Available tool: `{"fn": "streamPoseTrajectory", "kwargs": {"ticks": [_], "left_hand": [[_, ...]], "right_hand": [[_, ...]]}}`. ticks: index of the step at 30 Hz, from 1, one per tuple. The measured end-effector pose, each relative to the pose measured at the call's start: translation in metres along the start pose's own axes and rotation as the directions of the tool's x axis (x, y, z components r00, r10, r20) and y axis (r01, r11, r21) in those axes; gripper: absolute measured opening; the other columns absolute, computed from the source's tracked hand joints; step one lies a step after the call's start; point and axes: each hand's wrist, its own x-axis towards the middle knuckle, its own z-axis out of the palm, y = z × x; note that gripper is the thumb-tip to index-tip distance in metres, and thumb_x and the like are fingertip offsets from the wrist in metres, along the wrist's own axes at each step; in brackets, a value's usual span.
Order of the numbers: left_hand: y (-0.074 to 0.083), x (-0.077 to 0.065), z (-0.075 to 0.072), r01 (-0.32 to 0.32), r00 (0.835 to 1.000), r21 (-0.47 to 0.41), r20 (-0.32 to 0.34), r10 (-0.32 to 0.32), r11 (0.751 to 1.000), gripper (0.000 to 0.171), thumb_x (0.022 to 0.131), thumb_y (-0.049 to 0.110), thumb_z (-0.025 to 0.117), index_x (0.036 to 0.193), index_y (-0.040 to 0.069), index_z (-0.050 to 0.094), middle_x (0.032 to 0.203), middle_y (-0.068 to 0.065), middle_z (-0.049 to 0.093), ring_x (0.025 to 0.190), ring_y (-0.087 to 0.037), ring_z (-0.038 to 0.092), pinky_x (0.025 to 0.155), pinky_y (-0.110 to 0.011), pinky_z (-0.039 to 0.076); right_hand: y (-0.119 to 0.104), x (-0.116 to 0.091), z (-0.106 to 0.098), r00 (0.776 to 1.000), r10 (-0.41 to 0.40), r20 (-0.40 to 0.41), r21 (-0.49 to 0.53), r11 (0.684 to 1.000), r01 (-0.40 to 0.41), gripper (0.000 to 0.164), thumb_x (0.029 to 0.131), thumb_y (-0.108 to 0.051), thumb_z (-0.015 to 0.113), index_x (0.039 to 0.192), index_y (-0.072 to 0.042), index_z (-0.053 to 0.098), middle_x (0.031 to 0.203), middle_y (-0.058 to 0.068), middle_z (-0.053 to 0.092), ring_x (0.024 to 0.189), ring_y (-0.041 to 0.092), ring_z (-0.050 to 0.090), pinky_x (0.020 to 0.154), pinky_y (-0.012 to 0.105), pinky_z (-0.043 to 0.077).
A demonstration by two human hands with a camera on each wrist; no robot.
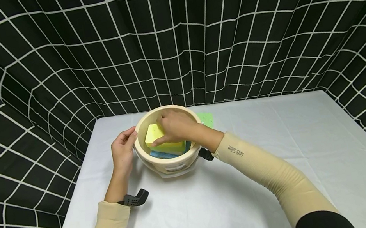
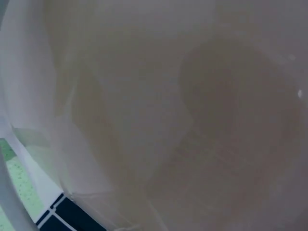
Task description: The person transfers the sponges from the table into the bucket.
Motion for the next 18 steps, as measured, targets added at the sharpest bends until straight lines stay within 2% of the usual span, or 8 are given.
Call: {"fn": "streamPoseTrajectory", "kwargs": {"ticks": [4, 10, 13, 18], "left_hand": [[-0.001, 0.0, 0.0, 0.008, 1.0, -0.002, 0.0, -0.008, 1.0, 0.03, 0.095, 0.007, 0.06, 0.121, -0.007, 0.061, 0.112, -0.001, 0.065, 0.098, -0.001, 0.063, 0.088, -0.011, 0.055], [0.0, 0.0, 0.0, 0.003, 1.0, -0.015, -0.004, -0.003, 1.0, 0.03, 0.094, 0.007, 0.061, 0.121, -0.007, 0.061, 0.1, 0.013, 0.066, 0.097, -0.001, 0.063, 0.087, -0.011, 0.056], [0.0, 0.0, 0.0, -0.001, 1.0, -0.018, -0.001, 0.001, 1.0, 0.03, 0.094, 0.007, 0.061, 0.121, -0.008, 0.061, 0.098, 0.015, 0.065, 0.097, -0.001, 0.063, 0.087, -0.011, 0.056], [0.0, 0.0, 0.0, 0.002, 1.0, -0.02, 0.002, -0.002, 1.0, 0.03, 0.094, 0.007, 0.061, 0.121, -0.008, 0.061, 0.099, 0.014, 0.065, 0.097, -0.001, 0.063, 0.087, -0.011, 0.055]], "right_hand": [[0.001, -0.001, 0.001, 1.0, -0.01, 0.01, 0.003, 1.0, 0.01, 0.077, 0.079, -0.072, 0.061, 0.122, -0.009, 0.062, 0.124, 0.01, 0.058, 0.109, 0.024, 0.058, 0.1, 0.04, 0.052], [0.005, -0.003, -0.005, 1.0, 0.008, -0.016, 0.064, 0.998, -0.007, 0.078, 0.083, -0.069, 0.059, 0.135, -0.01, 0.053, 0.134, 0.012, 0.056, 0.123, 0.028, 0.056, 0.107, 0.04, 0.049], [0.008, -0.006, -0.01, 0.999, 0.031, -0.018, 0.104, 0.994, -0.029, 0.076, 0.085, -0.066, 0.059, 0.137, -0.012, 0.053, 0.136, 0.012, 0.056, 0.123, 0.028, 0.055, 0.104, 0.042, 0.051], [0.015, -0.011, -0.018, 0.997, 0.059, -0.045, 0.142, 0.989, -0.052, 0.072, 0.088, -0.063, 0.057, 0.139, -0.012, 0.052, 0.128, 0.009, 0.057, 0.116, 0.025, 0.055, 0.095, 0.043, 0.055]]}}
